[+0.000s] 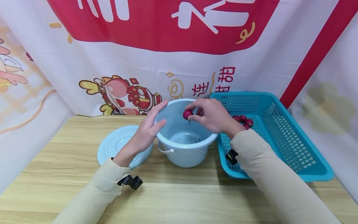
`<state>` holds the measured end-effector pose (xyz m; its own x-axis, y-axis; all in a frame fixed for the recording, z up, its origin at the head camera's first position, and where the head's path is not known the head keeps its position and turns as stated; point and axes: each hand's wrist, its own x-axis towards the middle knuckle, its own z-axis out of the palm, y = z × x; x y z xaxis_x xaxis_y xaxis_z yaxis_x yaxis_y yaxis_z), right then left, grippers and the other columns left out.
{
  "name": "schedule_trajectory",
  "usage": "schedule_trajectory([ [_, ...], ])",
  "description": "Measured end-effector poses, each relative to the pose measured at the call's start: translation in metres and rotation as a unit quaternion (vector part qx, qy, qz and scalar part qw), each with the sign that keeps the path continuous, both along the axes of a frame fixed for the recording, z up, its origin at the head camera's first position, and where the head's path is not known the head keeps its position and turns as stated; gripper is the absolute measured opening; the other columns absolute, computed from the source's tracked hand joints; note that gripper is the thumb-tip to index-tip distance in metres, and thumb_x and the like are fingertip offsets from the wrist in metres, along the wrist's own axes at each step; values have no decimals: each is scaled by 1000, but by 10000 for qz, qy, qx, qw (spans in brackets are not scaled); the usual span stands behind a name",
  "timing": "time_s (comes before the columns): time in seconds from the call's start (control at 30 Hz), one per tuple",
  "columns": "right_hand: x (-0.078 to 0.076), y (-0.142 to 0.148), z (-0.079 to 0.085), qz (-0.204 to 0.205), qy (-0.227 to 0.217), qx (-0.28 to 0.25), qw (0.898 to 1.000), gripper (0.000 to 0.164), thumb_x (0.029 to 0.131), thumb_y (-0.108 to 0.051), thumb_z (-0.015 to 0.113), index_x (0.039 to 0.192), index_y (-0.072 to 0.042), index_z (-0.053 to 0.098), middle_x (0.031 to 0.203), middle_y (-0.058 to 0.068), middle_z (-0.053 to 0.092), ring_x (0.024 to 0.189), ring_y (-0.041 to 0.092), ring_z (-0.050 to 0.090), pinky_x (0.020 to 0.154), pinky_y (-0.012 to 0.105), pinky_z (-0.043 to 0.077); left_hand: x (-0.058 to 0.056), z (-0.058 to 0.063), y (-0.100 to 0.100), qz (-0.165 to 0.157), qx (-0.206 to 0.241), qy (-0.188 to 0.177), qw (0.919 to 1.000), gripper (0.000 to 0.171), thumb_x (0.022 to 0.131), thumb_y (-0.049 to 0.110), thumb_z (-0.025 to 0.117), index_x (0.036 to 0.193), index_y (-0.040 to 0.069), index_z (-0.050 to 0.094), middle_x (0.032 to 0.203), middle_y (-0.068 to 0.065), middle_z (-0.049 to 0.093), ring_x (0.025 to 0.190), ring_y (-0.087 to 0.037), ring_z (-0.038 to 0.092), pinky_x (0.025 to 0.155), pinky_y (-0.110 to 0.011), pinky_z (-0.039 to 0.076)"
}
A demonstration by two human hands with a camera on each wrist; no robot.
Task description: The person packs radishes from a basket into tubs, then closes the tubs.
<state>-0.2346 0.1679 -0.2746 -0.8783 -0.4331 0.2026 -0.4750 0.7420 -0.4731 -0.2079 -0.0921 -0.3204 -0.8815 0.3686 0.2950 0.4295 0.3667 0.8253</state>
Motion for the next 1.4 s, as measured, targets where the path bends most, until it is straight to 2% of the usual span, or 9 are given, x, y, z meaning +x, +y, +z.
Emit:
schedule_trajectory([
  [0.17, 0, -1, 1, 77, 68, 136, 9999, 44, 91, -25, 84, 134, -18, 74, 119, 7, 77, 98, 23, 70, 83, 44, 63, 0, 0, -1, -7, -86, 61, 9999, 65, 107, 33, 45, 169, 19, 28, 177, 5, 24, 164, -20, 23, 131, -59, 28],
  [0.53, 1, -1, 0, 115, 88, 208, 9997, 42, 91, -26, 85, 132, -19, 75, 116, 4, 78, 96, 21, 69, 81, 41, 62, 2, 1, -1, 14, -176, 46, 9998, 65, 108, 33, 44, 169, 22, 27, 177, 5, 23, 165, -21, 23, 131, -60, 28],
  [0.77, 1, 0, -2, 106, 115, 174, 9997, 42, 91, -25, 85, 131, -20, 76, 115, 4, 78, 95, 21, 69, 81, 42, 61, 0, -2, 0, -8, -161, 76, 9998, 64, 109, 30, 43, 169, 17, 27, 177, 4, 24, 164, -22, 24, 131, -59, 28],
  [1.0, -1, 1, -2, 206, 138, 49, 9997, 39, 93, -21, 82, 131, -17, 75, 125, 7, 77, 98, 22, 71, 86, 46, 64, 1, 0, -1, 41, -202, 63, 9998, 63, 109, 28, 44, 169, 22, 27, 177, 5, 24, 164, -22, 25, 130, -61, 28],
  [1.4, -1, 1, -1, 212, -42, -70, 9997, 42, 94, -26, 82, 134, -17, 73, 127, 8, 76, 100, 22, 71, 87, 46, 64, 1, 0, -2, 44, -228, 109, 9997, 62, 109, 28, 43, 169, 21, 27, 177, 4, 24, 164, -22, 25, 131, -60, 27],
])
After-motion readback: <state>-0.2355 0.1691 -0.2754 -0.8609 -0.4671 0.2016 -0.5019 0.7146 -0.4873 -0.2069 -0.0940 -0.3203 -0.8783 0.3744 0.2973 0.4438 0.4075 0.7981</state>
